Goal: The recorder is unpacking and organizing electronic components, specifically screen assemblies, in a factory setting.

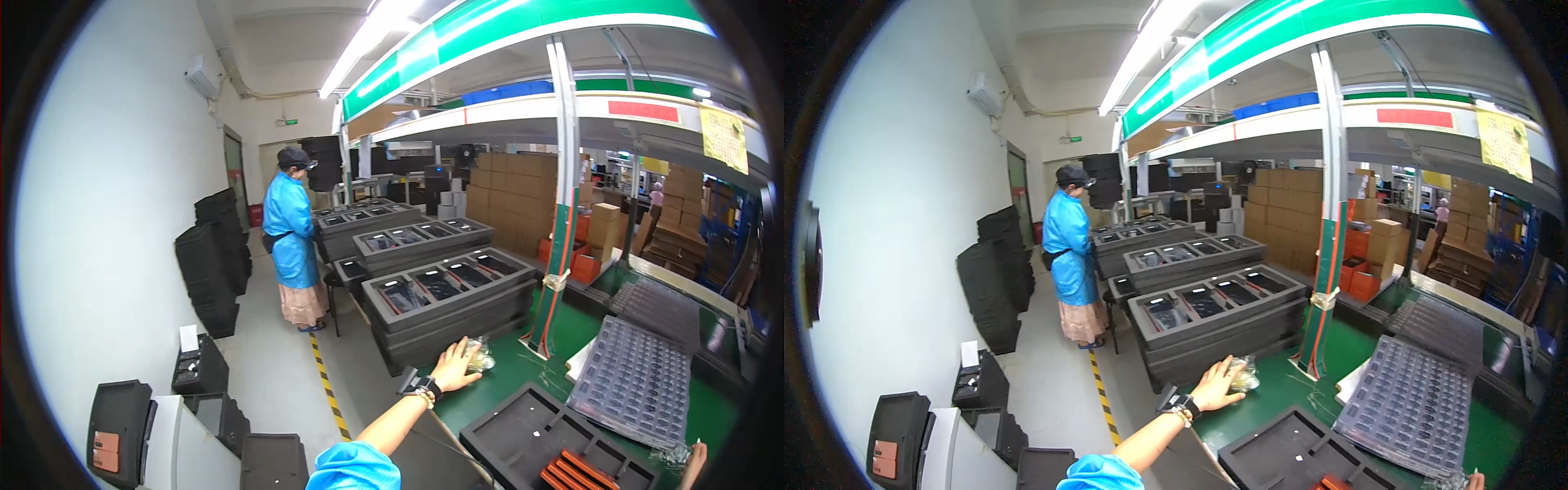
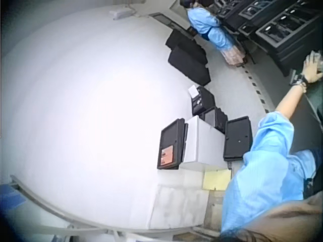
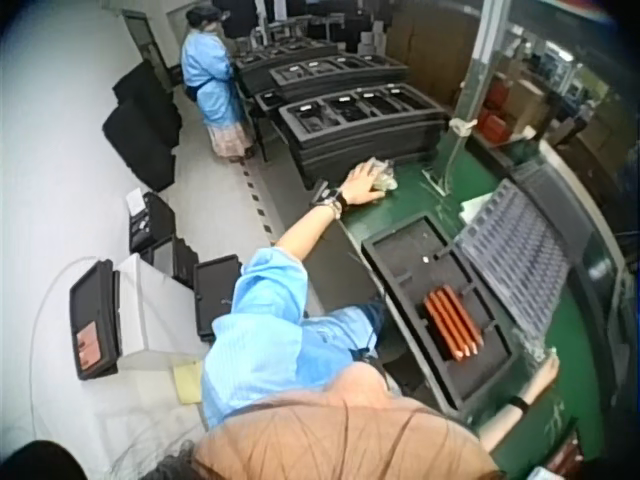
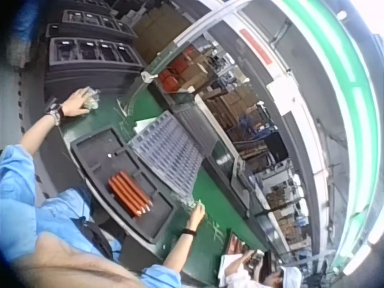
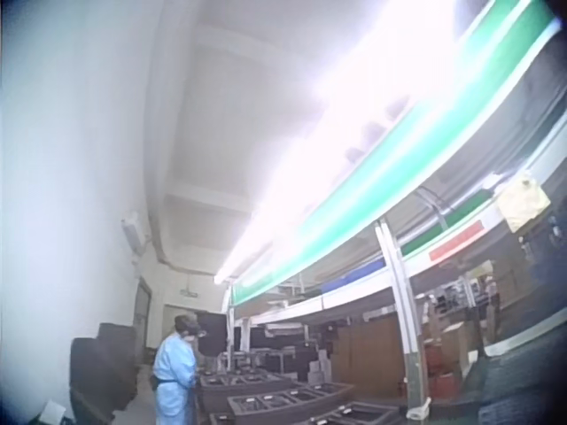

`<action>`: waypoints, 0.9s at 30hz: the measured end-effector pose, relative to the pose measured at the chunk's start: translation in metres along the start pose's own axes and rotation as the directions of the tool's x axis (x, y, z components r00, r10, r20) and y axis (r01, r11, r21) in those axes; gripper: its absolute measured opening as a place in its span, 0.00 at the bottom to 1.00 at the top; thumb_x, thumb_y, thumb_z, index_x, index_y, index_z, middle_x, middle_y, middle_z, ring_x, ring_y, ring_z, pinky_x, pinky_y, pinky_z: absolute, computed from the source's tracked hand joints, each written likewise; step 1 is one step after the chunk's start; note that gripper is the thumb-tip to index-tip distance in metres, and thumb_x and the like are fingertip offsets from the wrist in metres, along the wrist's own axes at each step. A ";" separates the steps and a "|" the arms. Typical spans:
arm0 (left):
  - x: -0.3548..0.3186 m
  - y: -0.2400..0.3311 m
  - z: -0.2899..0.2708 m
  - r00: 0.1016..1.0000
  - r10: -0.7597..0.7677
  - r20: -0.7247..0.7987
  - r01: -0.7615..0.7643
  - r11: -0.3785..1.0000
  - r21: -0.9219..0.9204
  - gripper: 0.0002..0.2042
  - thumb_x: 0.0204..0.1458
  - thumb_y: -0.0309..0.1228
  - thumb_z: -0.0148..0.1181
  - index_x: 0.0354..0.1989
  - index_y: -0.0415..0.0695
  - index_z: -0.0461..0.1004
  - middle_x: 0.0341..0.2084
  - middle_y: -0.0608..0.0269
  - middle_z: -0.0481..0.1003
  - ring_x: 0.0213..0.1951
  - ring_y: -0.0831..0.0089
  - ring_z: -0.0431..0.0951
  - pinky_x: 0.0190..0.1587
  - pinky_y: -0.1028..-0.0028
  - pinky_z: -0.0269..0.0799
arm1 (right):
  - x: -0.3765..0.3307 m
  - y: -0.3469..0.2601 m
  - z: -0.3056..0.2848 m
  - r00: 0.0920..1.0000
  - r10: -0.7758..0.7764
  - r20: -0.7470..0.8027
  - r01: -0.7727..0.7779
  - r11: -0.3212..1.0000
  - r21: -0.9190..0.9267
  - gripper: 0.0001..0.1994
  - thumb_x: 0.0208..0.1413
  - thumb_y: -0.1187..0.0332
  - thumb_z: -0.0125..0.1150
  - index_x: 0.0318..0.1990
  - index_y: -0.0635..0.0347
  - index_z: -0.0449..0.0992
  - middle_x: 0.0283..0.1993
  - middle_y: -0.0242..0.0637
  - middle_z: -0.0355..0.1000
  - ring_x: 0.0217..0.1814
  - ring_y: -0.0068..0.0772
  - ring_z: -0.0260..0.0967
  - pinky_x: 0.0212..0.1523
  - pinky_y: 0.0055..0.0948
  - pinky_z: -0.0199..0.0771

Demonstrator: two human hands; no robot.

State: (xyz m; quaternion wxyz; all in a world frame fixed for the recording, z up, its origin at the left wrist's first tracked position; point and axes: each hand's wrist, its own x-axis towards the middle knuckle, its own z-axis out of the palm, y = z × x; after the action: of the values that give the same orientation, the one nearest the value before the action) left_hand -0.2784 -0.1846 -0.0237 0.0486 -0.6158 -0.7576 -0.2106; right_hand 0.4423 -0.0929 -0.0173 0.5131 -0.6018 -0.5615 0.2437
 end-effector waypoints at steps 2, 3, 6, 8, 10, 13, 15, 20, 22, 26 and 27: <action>0.005 -0.001 0.006 0.997 0.054 -0.061 -0.059 0.995 -0.084 0.42 0.47 0.54 0.62 0.70 0.62 0.49 0.69 0.39 0.44 0.68 0.40 0.48 0.66 0.47 0.47 | -0.005 -0.005 0.005 0.997 0.070 0.014 -0.069 0.998 -0.009 0.17 0.63 0.61 0.51 0.49 0.67 0.75 0.47 0.41 0.74 0.46 0.34 0.67 0.48 0.32 0.67; 0.006 0.012 -0.005 0.998 0.049 -0.031 -0.051 0.997 -0.066 0.42 0.46 0.55 0.62 0.70 0.63 0.49 0.69 0.39 0.44 0.68 0.40 0.48 0.66 0.46 0.47 | -0.005 0.001 0.009 0.997 0.078 0.017 -0.078 0.996 0.040 0.17 0.63 0.60 0.52 0.49 0.66 0.75 0.47 0.41 0.74 0.46 0.34 0.67 0.48 0.32 0.67; 0.029 0.030 0.003 0.997 0.069 -0.023 -0.071 0.994 -0.080 0.36 0.45 0.56 0.63 0.64 0.64 0.61 0.67 0.39 0.48 0.65 0.40 0.53 0.64 0.45 0.50 | 0.071 0.189 -0.041 0.999 -0.040 0.030 0.031 0.965 0.259 0.11 0.63 0.65 0.51 0.27 0.55 0.65 0.18 0.25 0.52 0.20 0.15 0.52 0.20 0.22 0.52; 0.023 0.026 0.002 0.996 -0.027 -0.080 0.019 0.995 -0.100 0.31 0.42 0.54 0.65 0.54 0.51 0.73 0.60 0.38 0.60 0.58 0.43 0.64 0.61 0.51 0.58 | 0.037 0.100 0.000 0.997 0.065 0.041 -0.068 0.996 0.064 0.12 0.63 0.61 0.52 0.42 0.62 0.71 0.38 0.35 0.66 0.37 0.28 0.62 0.39 0.28 0.62; 0.037 0.024 0.019 0.989 -0.026 -0.143 0.009 0.993 -0.118 0.31 0.41 0.53 0.66 0.50 0.46 0.73 0.55 0.38 0.63 0.55 0.44 0.66 0.59 0.54 0.62 | 0.005 0.056 -0.003 0.989 0.148 0.021 -0.146 0.988 -0.048 0.18 0.64 0.58 0.52 0.49 0.66 0.73 0.47 0.41 0.73 0.47 0.35 0.67 0.50 0.32 0.67; 0.056 0.041 0.033 0.967 -0.030 -0.251 -0.006 0.990 -0.144 0.27 0.38 0.46 0.67 0.41 0.35 0.74 0.42 0.41 0.70 0.47 0.48 0.72 0.52 0.60 0.69 | 0.006 0.084 -0.009 0.996 -0.072 0.061 0.081 0.984 -0.156 0.18 0.64 0.59 0.51 0.48 0.68 0.73 0.47 0.44 0.74 0.48 0.37 0.68 0.52 0.32 0.67; 0.062 0.045 0.032 0.986 -0.027 -0.162 0.010 0.994 -0.105 0.25 0.37 0.42 0.65 0.41 0.36 0.75 0.38 0.44 0.70 0.43 0.50 0.73 0.49 0.61 0.71 | -0.003 0.062 0.006 0.994 -0.104 0.047 0.113 0.952 -0.286 0.18 0.64 0.60 0.51 0.48 0.69 0.73 0.47 0.46 0.74 0.49 0.39 0.70 0.53 0.33 0.67; 0.095 0.048 0.044 0.997 -0.012 -0.070 0.015 0.999 0.031 0.22 0.38 0.38 0.64 0.43 0.40 0.74 0.39 0.49 0.71 0.43 0.54 0.74 0.47 0.60 0.73 | -0.041 -0.008 0.027 1.000 -0.025 0.015 0.029 0.870 -0.492 0.21 0.63 0.59 0.51 0.58 0.63 0.67 0.52 0.54 0.73 0.56 0.51 0.70 0.54 0.38 0.68; 0.106 0.051 0.041 0.998 -0.069 -0.013 0.070 0.996 0.053 0.24 0.39 0.38 0.63 0.47 0.43 0.73 0.43 0.50 0.71 0.45 0.53 0.74 0.49 0.59 0.72 | -0.048 -0.014 0.033 1.000 -0.015 0.007 0.016 0.892 -0.452 0.21 0.64 0.58 0.50 0.59 0.60 0.67 0.51 0.54 0.73 0.54 0.52 0.71 0.52 0.38 0.69; 0.114 0.046 0.042 0.998 -0.062 -0.012 0.062 0.997 0.052 0.24 0.40 0.41 0.60 0.49 0.49 0.74 0.50 0.52 0.72 0.48 0.52 0.73 0.52 0.58 0.70 | -0.050 -0.018 0.039 0.997 -0.044 0.068 0.069 0.892 -0.446 0.20 0.64 0.57 0.50 0.57 0.61 0.69 0.50 0.55 0.73 0.52 0.54 0.71 0.51 0.38 0.70; 0.115 0.038 0.043 1.000 -0.002 0.016 0.000 0.998 0.069 0.24 0.40 0.44 0.60 0.47 0.48 0.76 0.46 0.49 0.74 0.49 0.51 0.74 0.53 0.59 0.70 | -0.051 -0.019 0.041 0.997 -0.023 0.068 0.051 0.895 -0.443 0.19 0.64 0.57 0.50 0.55 0.61 0.70 0.49 0.56 0.73 0.52 0.55 0.71 0.50 0.39 0.70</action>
State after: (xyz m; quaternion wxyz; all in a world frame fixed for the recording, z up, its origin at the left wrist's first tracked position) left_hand -0.2616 -0.0571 -0.0146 0.0636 -0.6151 -0.7652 -0.1792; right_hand 0.3852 -0.1289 -0.0291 0.3495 -0.6845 -0.6289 0.1176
